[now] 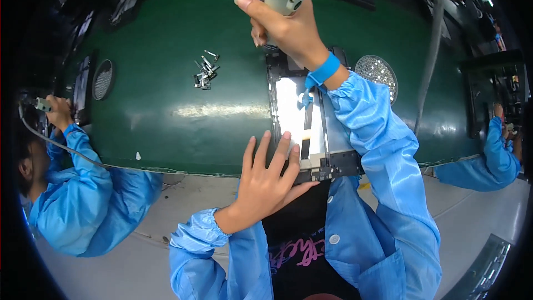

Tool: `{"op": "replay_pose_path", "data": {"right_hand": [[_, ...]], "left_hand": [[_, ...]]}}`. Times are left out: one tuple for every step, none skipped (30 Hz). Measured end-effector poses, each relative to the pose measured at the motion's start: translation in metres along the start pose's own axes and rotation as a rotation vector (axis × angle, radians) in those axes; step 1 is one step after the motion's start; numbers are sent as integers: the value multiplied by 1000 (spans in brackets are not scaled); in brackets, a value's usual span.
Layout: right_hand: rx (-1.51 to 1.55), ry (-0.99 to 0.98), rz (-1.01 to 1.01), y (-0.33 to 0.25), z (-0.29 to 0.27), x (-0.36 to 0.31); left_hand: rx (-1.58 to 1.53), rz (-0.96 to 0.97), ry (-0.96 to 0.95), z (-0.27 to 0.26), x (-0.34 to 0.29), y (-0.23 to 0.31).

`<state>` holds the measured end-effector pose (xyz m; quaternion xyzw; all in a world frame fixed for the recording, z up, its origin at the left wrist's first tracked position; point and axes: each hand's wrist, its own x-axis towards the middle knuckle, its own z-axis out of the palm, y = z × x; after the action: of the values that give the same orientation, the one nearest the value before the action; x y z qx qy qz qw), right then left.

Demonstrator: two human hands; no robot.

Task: The person takes tablet assemblies from a conveyor line, places metal brackets onto each tablet, fastens them with screws using an electric screwdriver, and returns the assembled tablets to the conveyor line.

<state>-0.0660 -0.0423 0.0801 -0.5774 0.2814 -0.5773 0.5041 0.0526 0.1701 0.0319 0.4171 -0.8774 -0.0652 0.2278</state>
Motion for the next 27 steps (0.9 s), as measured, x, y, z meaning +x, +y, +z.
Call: {"op": "replay_pose_path", "data": {"right_hand": [[-27,28,-49,-6,-2,2],[-57,58,-99,-14,-5,4],[-105,76,-111,-25,-10,6],[-88,89,-94,-35,-22,7],[-123,104,-114,-42,-29,7],[-169,123,-135,-48,-38,7],[-257,161,-174,-51,-51,6],[-231,175,-156,-54,-57,4],[-182,212,-131,-58,-68,2],[-125,240,-104,-59,-77,-1],[-132,245,-126,-62,-87,-4],[-126,311,-90,-65,-100,-8],[-125,384,-55,-70,-116,-13],[-139,396,-77,-75,-131,-18],[-117,443,-91,-77,-145,-22],[-92,485,-105,-82,-155,-26],[-58,523,-119,-85,-160,-30],[-27,560,-131,-87,-166,-34],[-27,574,-145,-92,-174,-40],[-6,594,-151,-93,-180,-45],[-2,588,-151,-93,-184,-50],[-6,596,-146,-92,-190,-58],[-75,607,-152,-89,-192,-65],[-156,556,-139,-84,-200,-75],[-180,543,-138,-83,-200,-81],[-204,533,-137,-81,-201,-84],[-157,522,-140,-84,-195,-84]], "left_hand": [[6,-23,1,1,4,-6],[12,-44,5,2,10,-13],[10,-43,64,4,18,-28],[20,-52,45,2,37,-42],[82,-28,75,-1,53,-61],[139,-38,97,2,70,-79],[146,-33,116,2,92,-95],[152,-25,141,1,109,-117],[200,-28,116,-1,130,-135],[172,21,152,1,147,-162],[186,37,175,1,163,-185],[177,23,159,3,181,-203],[165,46,147,4,200,-214],[115,7,102,5,216,-225],[120,13,120,8,227,-237],[128,13,138,11,236,-250],[142,15,179,13,239,-266],[145,19,191,17,245,-274],[129,-13,176,21,253,-278],[114,-48,160,24,260,-282],[63,-56,199,26,266,-286],[56,-47,204,28,275,-279],[270,50,316,28,283,-273],[484,146,425,28,291,-261],[336,81,449,30,300,-244],[332,91,447,37,314,-225],[131,68,427,40,327,-213]]}}
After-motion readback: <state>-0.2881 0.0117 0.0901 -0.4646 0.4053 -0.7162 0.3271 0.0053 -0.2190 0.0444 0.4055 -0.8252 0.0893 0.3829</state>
